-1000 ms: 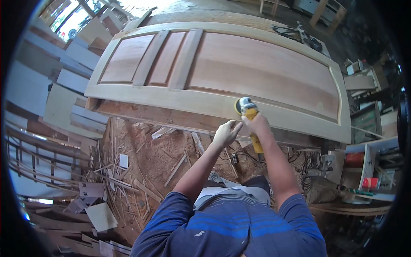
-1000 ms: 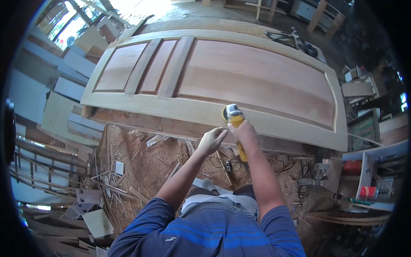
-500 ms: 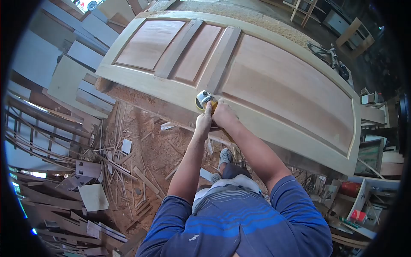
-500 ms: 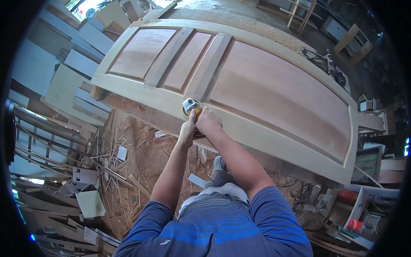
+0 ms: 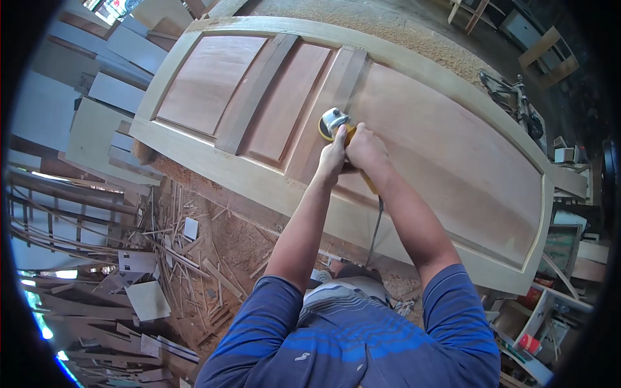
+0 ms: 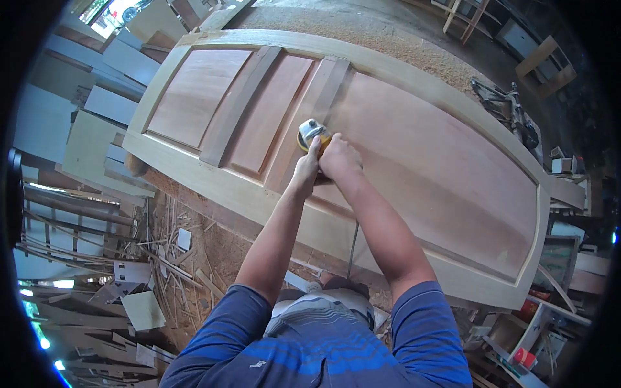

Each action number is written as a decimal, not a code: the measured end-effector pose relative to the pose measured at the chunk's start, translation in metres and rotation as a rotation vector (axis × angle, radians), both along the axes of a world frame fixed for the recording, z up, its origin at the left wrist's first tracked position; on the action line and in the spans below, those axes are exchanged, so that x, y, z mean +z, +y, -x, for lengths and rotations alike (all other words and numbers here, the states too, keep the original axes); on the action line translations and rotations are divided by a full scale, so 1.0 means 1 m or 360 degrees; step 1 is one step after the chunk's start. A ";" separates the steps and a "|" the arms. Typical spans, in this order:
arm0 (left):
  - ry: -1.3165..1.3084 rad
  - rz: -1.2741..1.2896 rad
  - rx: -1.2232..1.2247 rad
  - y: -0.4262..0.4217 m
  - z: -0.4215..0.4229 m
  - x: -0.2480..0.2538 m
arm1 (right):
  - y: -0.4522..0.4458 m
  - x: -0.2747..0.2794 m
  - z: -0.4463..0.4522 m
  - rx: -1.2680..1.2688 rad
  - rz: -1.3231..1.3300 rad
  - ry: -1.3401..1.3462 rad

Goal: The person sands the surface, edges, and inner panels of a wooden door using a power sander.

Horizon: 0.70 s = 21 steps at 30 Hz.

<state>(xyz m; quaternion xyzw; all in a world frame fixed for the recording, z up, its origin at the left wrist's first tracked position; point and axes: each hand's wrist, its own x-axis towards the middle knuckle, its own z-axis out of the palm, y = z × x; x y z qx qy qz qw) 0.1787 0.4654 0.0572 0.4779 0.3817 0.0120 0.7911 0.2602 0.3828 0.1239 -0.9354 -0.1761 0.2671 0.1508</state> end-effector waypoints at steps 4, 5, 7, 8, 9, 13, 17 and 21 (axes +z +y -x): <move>-0.0002 -0.0042 -0.0057 0.013 -0.055 0.008 | 0.015 -0.023 -0.055 -0.0148 -0.0100 -0.0012; 0.0018 -0.0050 -0.0084 0.016 -0.065 0.011 | 0.017 -0.021 -0.067 -0.0161 -0.0102 -0.0017; 0.0050 -0.0067 -0.0146 0.022 -0.088 0.010 | 0.019 -0.012 -0.086 -0.0148 -0.0073 -0.0042; 0.0056 -0.0085 -0.0138 0.023 -0.096 0.010 | 0.020 -0.016 -0.093 -0.0148 -0.0081 -0.0035; 0.0058 -0.0106 -0.0130 0.025 -0.101 0.009 | 0.022 -0.017 -0.098 -0.0147 -0.0091 -0.0032; 0.0059 -0.0110 -0.0079 0.026 -0.088 0.007 | 0.023 -0.011 -0.083 -0.0123 -0.0125 -0.0007; -0.0027 -0.0168 -0.0001 0.022 -0.026 -0.026 | 0.015 -0.021 -0.029 0.0093 -0.0193 -0.0021; -0.0048 -0.0006 0.0271 0.001 0.063 -0.022 | 0.010 -0.006 0.043 0.0320 -0.0142 0.0027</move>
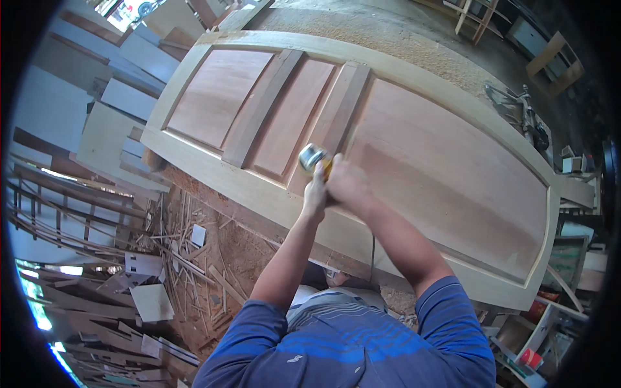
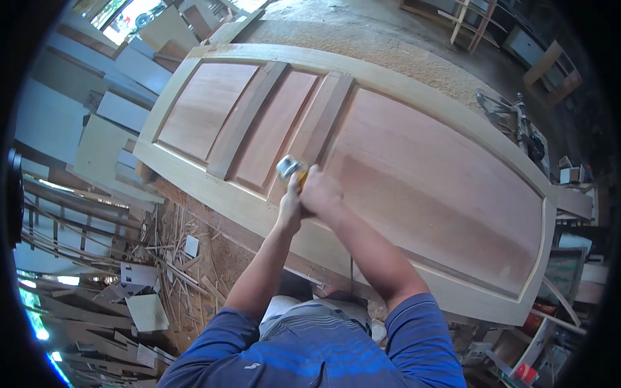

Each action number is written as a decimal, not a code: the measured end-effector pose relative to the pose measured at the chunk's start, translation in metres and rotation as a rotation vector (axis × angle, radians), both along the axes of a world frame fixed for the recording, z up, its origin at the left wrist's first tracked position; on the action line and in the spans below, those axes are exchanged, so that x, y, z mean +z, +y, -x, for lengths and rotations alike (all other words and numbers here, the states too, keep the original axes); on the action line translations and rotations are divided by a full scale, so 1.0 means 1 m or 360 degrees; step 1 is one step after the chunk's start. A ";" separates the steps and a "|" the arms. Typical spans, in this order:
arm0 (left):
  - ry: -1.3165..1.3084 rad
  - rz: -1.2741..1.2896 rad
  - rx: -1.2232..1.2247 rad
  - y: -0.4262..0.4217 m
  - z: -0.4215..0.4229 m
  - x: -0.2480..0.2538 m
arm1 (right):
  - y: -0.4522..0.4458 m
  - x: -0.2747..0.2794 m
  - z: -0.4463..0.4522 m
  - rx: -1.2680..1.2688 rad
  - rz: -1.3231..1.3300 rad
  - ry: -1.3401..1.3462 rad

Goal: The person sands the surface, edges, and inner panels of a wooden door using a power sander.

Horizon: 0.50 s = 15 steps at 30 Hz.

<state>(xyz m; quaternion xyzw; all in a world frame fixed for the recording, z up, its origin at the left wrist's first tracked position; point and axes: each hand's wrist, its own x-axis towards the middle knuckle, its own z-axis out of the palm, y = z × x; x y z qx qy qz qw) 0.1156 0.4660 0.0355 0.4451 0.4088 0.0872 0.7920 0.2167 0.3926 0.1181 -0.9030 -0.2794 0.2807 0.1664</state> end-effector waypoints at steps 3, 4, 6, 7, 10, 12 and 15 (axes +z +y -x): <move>0.0005 0.0091 0.0074 -0.021 0.055 0.033 | -0.003 0.005 0.049 0.0218 0.0027 0.0024; 0.0031 0.0085 0.0117 -0.026 0.070 0.040 | -0.004 0.001 0.062 0.0270 -0.0008 0.0050; 0.0022 0.0112 0.0196 -0.031 0.089 0.039 | -0.003 -0.008 0.079 0.0372 -0.0076 0.0100; -0.0008 0.0144 0.0238 -0.031 0.096 0.035 | -0.001 -0.008 0.081 0.0379 -0.0082 0.0100; -0.0021 0.0114 0.0253 -0.025 0.087 0.036 | 0.005 -0.005 0.079 0.0372 -0.0088 0.0064; 0.0005 0.0087 0.0187 -0.016 0.064 0.036 | 0.009 -0.004 0.057 0.0312 -0.0061 -0.0010; 0.0017 0.0119 0.0050 0.001 0.012 0.030 | 0.015 -0.005 0.010 0.0128 -0.0051 -0.0019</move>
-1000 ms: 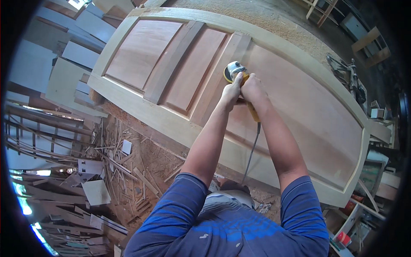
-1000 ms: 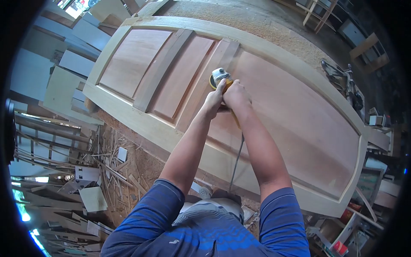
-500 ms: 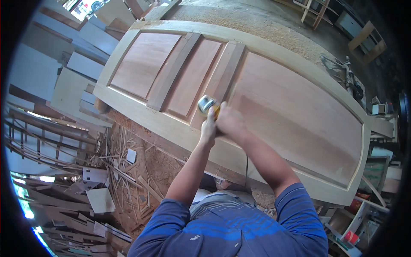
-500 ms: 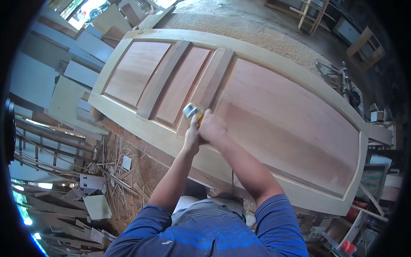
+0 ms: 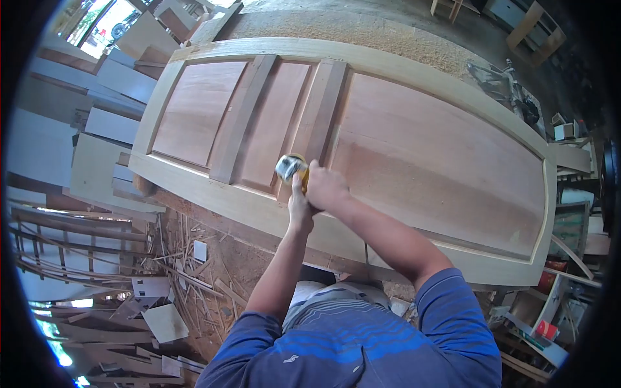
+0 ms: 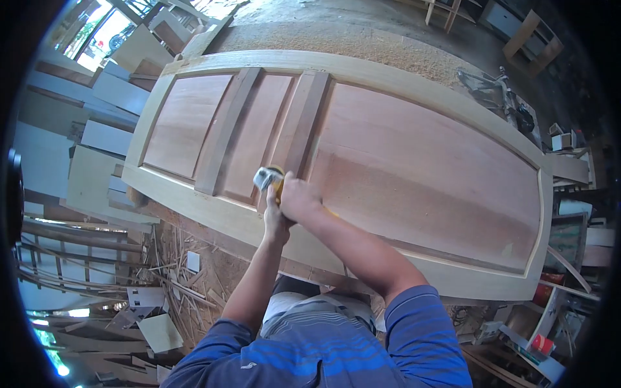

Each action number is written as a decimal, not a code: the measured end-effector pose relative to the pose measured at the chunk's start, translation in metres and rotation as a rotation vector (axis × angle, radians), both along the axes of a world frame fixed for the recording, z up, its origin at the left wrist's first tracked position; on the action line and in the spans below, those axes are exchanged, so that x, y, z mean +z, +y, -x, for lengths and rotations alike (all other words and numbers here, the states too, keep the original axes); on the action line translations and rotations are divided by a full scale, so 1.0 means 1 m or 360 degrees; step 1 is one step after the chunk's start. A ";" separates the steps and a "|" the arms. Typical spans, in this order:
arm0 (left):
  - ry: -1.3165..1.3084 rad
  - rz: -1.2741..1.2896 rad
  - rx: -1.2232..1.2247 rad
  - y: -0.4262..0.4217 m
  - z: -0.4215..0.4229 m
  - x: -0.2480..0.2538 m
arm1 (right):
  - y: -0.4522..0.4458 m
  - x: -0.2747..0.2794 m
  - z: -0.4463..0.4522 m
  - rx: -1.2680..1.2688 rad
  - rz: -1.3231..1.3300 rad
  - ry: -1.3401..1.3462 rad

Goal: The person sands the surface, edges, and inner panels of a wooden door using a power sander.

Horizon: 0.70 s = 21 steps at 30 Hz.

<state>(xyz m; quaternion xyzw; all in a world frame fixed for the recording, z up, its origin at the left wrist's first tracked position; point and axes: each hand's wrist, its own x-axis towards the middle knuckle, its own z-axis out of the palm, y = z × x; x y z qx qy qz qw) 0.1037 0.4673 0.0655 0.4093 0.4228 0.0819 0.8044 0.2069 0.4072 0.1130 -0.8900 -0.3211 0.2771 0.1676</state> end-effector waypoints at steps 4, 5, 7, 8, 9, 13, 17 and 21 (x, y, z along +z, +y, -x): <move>-0.0210 0.0116 -0.0054 0.025 -0.074 -0.009 | 0.019 0.007 -0.061 -0.0230 0.0068 -0.0026; -0.0285 0.0152 -0.0053 0.031 -0.090 -0.013 | 0.024 0.012 -0.075 -0.0281 0.0082 -0.0002; -0.0159 0.0049 -0.0148 0.044 -0.117 -0.008 | 0.035 0.012 -0.099 -0.0363 0.0096 0.0006; -0.0096 -0.0002 -0.0196 0.049 -0.128 -0.004 | 0.038 0.010 -0.109 -0.0395 0.0098 -0.0009; -0.0075 -0.0044 -0.0229 0.051 -0.138 -0.001 | 0.041 0.008 -0.119 -0.0424 0.0101 -0.0029; -0.0023 -0.0163 -0.0333 0.066 -0.175 -0.010 | 0.048 0.013 -0.147 -0.0583 0.0116 -0.0024; 0.0021 -0.0117 -0.0327 0.065 -0.175 -0.009 | 0.044 0.016 -0.147 -0.0528 0.0127 -0.0014; -0.0161 0.0121 -0.0153 0.042 -0.126 -0.011 | 0.030 0.000 -0.109 -0.0434 0.0032 0.0065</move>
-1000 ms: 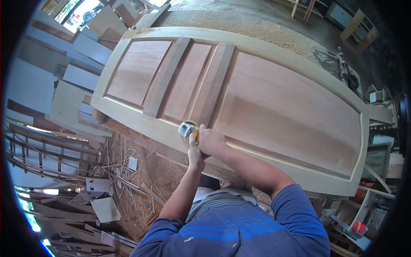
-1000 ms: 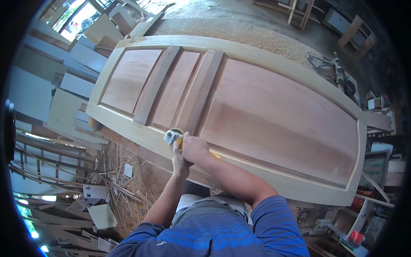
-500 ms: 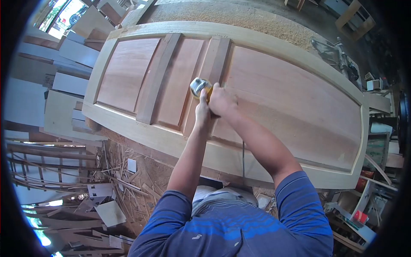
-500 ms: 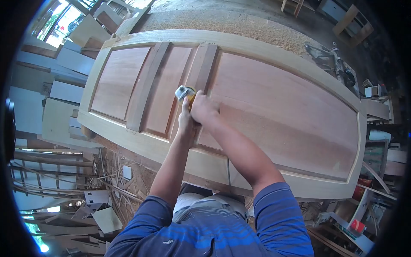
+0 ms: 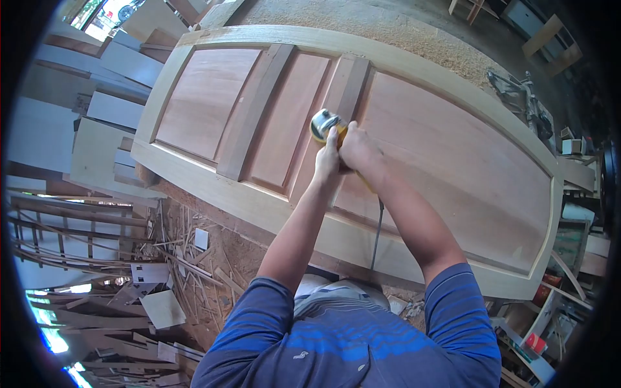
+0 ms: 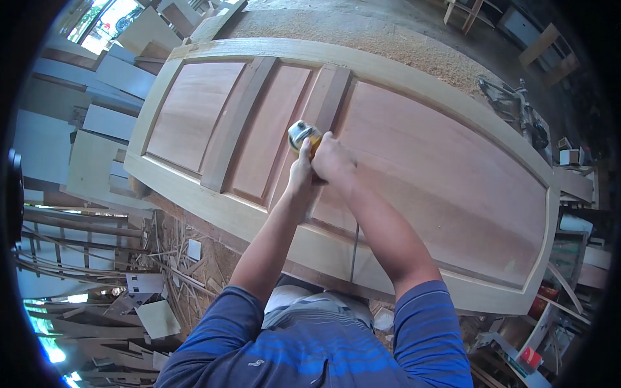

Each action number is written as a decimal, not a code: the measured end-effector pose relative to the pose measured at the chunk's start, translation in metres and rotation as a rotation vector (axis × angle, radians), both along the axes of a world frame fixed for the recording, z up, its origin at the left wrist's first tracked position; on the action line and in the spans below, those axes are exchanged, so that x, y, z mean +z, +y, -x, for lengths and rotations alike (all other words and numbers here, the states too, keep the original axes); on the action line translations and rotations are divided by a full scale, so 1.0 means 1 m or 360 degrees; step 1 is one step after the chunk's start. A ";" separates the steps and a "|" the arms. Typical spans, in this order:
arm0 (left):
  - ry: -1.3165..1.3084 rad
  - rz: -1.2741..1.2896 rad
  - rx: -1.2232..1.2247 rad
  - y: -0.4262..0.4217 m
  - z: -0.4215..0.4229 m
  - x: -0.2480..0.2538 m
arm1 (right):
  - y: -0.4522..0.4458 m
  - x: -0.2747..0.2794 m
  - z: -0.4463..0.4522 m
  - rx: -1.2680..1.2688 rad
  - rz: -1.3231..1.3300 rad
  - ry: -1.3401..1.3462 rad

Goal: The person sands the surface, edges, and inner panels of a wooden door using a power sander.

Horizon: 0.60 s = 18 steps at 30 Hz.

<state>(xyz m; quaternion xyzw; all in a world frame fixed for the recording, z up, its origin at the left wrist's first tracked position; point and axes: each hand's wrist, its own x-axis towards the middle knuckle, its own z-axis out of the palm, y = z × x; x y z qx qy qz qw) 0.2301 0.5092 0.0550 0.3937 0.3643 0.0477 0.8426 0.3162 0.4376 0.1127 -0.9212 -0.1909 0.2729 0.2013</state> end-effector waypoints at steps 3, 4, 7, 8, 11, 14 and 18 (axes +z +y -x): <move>0.0035 -0.0065 0.0072 -0.023 0.052 0.010 | -0.017 0.014 0.045 0.0201 0.0071 -0.0013; 0.0077 -0.0089 0.0109 -0.027 0.070 0.001 | -0.023 0.013 0.059 0.0275 0.0055 -0.0004; 0.0098 -0.0050 0.0215 -0.050 0.128 0.004 | -0.036 0.001 0.106 0.0475 -0.0033 0.0007; 0.0119 -0.0024 0.0255 -0.058 0.143 0.009 | -0.040 0.006 0.119 0.0536 -0.0045 0.0033; 0.0163 -0.0002 0.0357 -0.070 0.171 0.013 | -0.045 0.004 0.145 0.0651 -0.0110 0.0063; 0.0138 -0.0054 0.0364 -0.066 0.170 0.008 | -0.041 0.002 0.138 0.0647 -0.0123 0.0059; 0.0012 -0.0090 0.0267 -0.048 0.114 -0.001 | -0.034 0.012 0.090 0.0576 -0.0051 0.0013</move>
